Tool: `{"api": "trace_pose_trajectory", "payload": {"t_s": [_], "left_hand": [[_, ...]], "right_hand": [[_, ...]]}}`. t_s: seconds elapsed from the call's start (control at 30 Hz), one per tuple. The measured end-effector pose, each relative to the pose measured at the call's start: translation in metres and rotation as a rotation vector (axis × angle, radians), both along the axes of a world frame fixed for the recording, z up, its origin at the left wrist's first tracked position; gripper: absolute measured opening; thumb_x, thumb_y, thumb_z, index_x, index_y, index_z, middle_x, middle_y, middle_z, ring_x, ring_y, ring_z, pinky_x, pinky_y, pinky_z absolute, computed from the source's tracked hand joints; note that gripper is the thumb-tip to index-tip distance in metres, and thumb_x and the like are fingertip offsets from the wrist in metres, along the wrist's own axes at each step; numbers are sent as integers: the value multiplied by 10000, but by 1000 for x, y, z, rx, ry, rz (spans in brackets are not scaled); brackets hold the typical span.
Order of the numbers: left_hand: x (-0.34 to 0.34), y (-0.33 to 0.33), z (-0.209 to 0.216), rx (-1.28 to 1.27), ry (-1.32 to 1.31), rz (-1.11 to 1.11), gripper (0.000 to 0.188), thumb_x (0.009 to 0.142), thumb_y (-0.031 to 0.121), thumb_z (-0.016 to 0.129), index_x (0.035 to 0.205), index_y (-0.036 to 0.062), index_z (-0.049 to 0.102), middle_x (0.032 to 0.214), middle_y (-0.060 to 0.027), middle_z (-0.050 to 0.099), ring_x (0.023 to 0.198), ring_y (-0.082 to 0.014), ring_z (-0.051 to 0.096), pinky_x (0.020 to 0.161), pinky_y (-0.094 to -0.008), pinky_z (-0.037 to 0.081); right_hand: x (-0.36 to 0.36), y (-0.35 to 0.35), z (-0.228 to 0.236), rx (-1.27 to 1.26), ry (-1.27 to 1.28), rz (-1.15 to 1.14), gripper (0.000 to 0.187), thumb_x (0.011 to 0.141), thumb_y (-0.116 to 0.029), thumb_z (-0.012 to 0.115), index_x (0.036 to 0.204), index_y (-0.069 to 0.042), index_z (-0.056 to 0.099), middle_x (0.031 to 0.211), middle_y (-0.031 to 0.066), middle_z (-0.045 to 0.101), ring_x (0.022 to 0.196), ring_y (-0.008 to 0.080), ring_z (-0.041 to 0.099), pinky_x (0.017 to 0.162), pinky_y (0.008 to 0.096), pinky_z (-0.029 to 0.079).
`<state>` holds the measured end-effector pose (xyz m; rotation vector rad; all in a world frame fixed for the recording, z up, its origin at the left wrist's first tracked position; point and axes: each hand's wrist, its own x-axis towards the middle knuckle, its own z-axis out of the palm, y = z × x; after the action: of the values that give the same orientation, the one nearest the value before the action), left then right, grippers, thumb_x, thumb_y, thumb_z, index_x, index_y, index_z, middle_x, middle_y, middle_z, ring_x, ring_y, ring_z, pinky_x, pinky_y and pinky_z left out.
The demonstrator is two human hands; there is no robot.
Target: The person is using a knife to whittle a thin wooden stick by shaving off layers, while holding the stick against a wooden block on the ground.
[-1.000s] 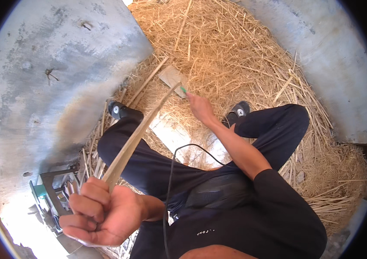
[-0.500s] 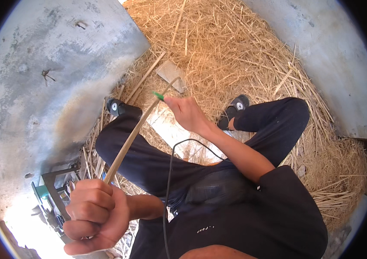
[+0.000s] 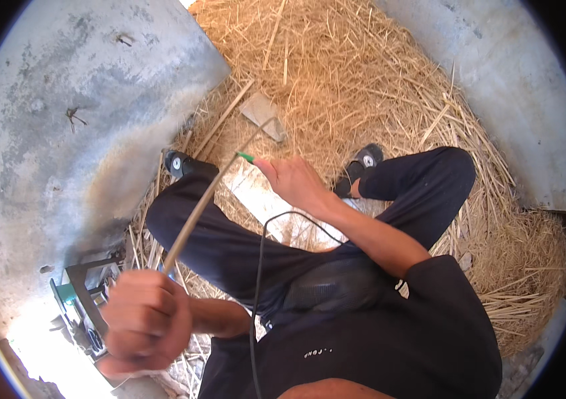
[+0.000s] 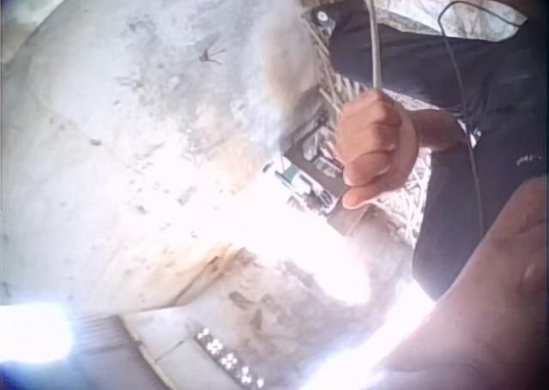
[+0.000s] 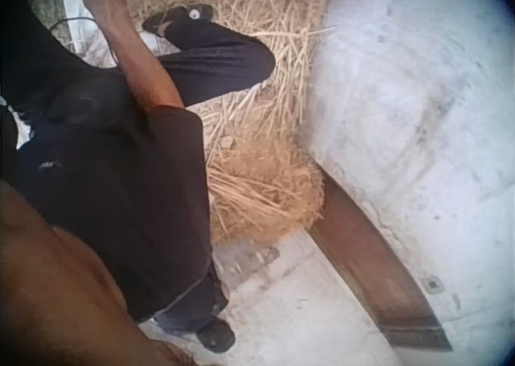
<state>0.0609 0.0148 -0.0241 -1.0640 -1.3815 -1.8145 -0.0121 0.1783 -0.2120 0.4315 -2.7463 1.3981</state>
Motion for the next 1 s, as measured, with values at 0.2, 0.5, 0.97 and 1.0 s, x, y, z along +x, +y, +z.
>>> {"api": "trace_pose_trajectory", "payload": {"t_s": [0.2, 0.5, 0.97, 1.0], "left_hand": [[-5, -2, 6, 21, -37, 17, 521, 996, 389, 220, 540, 139, 240, 376, 44, 214, 280, -55, 178, 287, -199, 150], [-2, 9, 3, 3, -16, -46, 527, 987, 379, 271, 531, 115, 299, 365, 44, 233, 269, -66, 191, 281, -205, 143], [-2, 10, 5, 60, -35, 68, 529, 992, 405, 190, 537, 138, 226, 379, 40, 197, 298, -59, 144, 304, -198, 131], [-1, 13, 5, 43, -17, 57, 532, 991, 407, 190, 535, 136, 232, 379, 40, 200, 294, -61, 150, 299, -196, 137]], "right_hand": [[7, 10, -22, 84, -116, -56, 486, 950, -355, 429, 705, 22, 615, 548, 228, 534, 507, 390, 551, 495, 450, 428], [4, 13, -4, -65, -26, 4, 398, 956, -306, 434, 766, 4, 598, 537, 204, 522, 459, 322, 545, 441, 412, 399], [-7, 33, -56, 290, -314, -61, 436, 969, -326, 411, 721, -7, 575, 439, 96, 435, 370, 213, 442, 359, 355, 349], [-12, 37, -58, 327, -406, -82, 399, 975, -298, 403, 783, -18, 611, 443, 67, 430, 362, 186, 421, 335, 340, 333]]}}
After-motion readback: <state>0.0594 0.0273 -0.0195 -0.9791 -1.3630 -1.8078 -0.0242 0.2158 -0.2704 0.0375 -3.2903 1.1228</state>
